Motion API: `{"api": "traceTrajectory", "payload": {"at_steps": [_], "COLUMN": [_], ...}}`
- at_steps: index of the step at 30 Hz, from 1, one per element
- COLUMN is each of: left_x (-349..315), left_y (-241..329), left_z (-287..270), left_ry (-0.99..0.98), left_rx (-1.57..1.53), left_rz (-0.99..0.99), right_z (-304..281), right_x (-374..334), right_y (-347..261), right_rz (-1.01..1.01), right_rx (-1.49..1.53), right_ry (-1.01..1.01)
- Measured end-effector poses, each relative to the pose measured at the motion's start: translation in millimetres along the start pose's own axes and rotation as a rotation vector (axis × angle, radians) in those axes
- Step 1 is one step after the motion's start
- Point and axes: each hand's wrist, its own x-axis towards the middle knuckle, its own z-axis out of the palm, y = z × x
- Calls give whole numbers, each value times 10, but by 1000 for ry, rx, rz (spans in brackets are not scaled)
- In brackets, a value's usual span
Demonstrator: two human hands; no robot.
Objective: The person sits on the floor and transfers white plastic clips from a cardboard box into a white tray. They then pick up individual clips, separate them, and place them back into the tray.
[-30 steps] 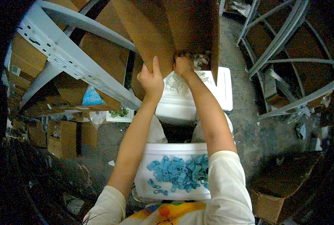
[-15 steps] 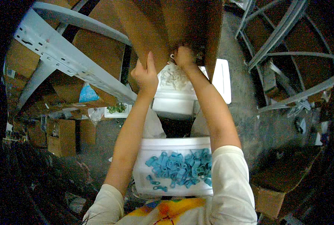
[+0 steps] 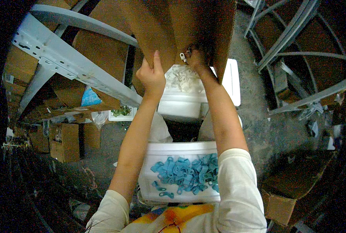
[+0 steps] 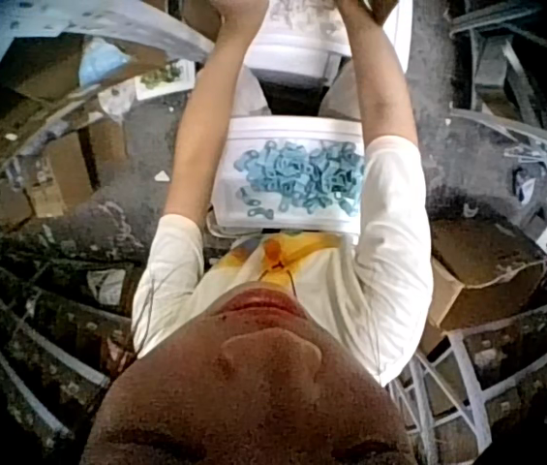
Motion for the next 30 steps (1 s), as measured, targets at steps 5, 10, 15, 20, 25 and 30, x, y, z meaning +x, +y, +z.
{"api": "traceTrajectory", "payload": {"at_steps": [5, 10, 15, 20, 25, 30], "left_x": [-10, -5, -27, -43, -47, -90], "left_y": [-9, 52, -10, 37, 35, 5], "left_z": [22, -40, -31, -65, -52, -68], "left_ry": [27, 9, 32, 4, 87, 83], "left_rx": [-19, -5, -15, 34, -41, -7], "left_rz": [55, 36, 46, 26, 104, 140], "right_z": [78, 134, -93, 31, 47, 140], "right_x": [-76, -342, -541, -441, -157, -97], "right_y": [9, -6, -134, -97, -63, -33], "right_rz": [15, -172, -169, -129, 107, 129], "right_rx": [-4, 55, -67, 32, 6, -107], "right_ry": [-72, 165, -40, 192, 73, 122]}}
